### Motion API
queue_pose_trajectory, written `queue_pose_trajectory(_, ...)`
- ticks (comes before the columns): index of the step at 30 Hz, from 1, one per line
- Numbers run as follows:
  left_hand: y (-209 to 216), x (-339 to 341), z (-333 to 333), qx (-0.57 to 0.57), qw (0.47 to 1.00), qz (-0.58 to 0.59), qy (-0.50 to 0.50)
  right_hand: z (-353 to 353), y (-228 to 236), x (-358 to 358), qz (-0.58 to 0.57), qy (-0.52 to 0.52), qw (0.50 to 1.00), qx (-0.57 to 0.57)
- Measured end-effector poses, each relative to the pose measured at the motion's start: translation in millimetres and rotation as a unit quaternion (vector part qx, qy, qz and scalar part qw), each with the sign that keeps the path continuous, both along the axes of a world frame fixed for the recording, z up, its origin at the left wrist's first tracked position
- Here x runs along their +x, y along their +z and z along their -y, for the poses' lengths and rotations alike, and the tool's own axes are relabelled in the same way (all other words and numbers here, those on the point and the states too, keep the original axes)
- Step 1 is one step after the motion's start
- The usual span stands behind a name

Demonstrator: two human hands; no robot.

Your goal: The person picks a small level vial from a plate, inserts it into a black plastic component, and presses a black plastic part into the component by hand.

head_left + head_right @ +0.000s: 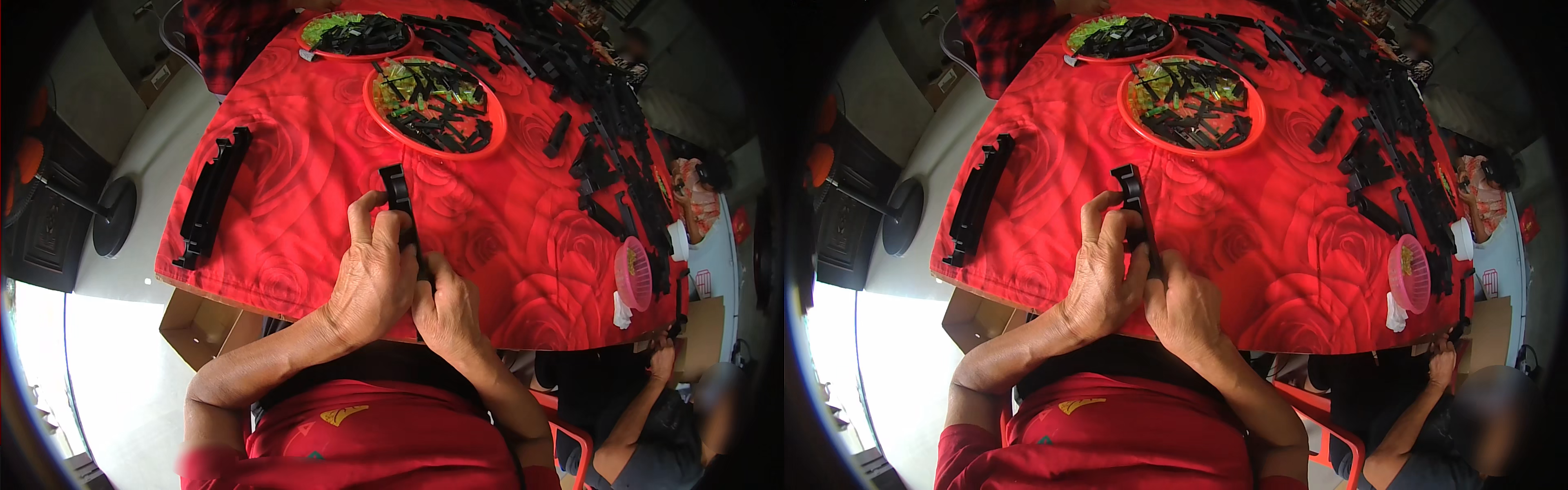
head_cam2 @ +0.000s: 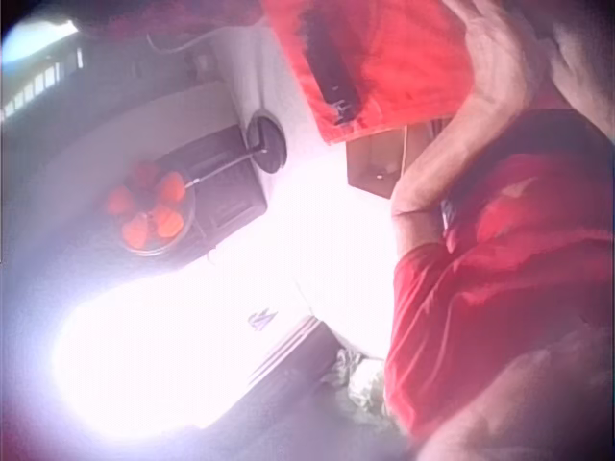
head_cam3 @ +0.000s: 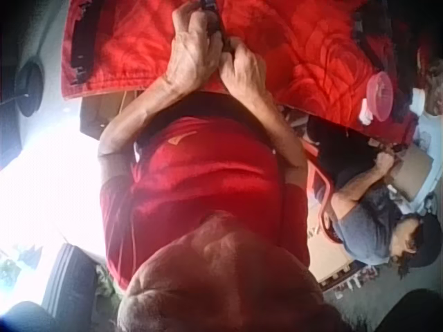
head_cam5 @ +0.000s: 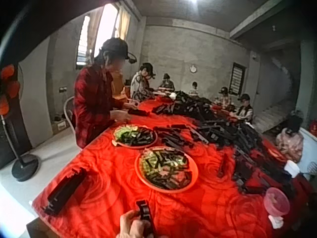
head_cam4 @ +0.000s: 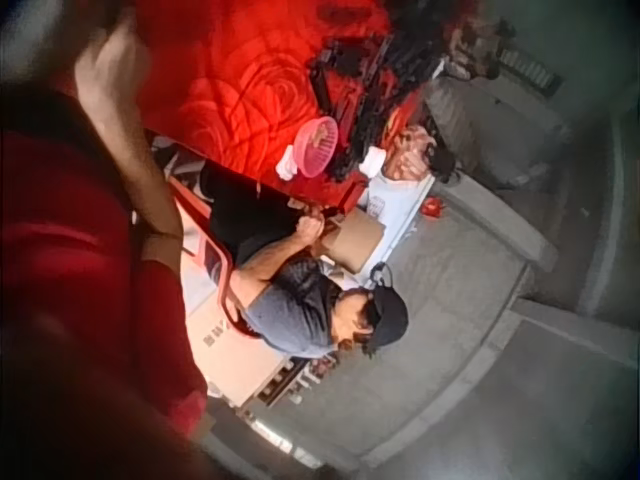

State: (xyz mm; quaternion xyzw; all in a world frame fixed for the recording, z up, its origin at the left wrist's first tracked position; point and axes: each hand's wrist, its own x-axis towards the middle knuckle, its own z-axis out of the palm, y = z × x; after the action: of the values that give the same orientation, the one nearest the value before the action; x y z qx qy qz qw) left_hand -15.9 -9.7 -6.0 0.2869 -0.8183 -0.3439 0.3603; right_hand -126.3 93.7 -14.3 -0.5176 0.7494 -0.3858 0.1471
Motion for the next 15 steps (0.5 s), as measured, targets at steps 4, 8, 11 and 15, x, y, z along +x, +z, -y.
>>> queue_pose_trajectory(4, 5.8, -0.6, 7.4, -0.010, 0.999, -0.007, -0.043, -4.3, 5.4, 2.1, 0.033, 0.015, 0.999, -0.010)
queue_pose_trajectory(8, 9.6, -1.8, 2.4, 0.141, 0.987, -0.067, -0.035, -5.8, 2.6, 3.1, 0.075, -0.010, 0.997, -0.008)
queue_pose_trajectory(11, 7.2, -0.7, -8.8, 0.286, 0.952, -0.102, -0.022, -7.4, 3.4, 7.1, 0.100, 0.006, 0.994, -0.046)
queue_pose_trajectory(15, -9.4, -4.3, -17.7, 0.275, 0.950, -0.128, -0.071, -11.8, -7.4, 6.7, 0.124, 0.027, 0.988, -0.086)
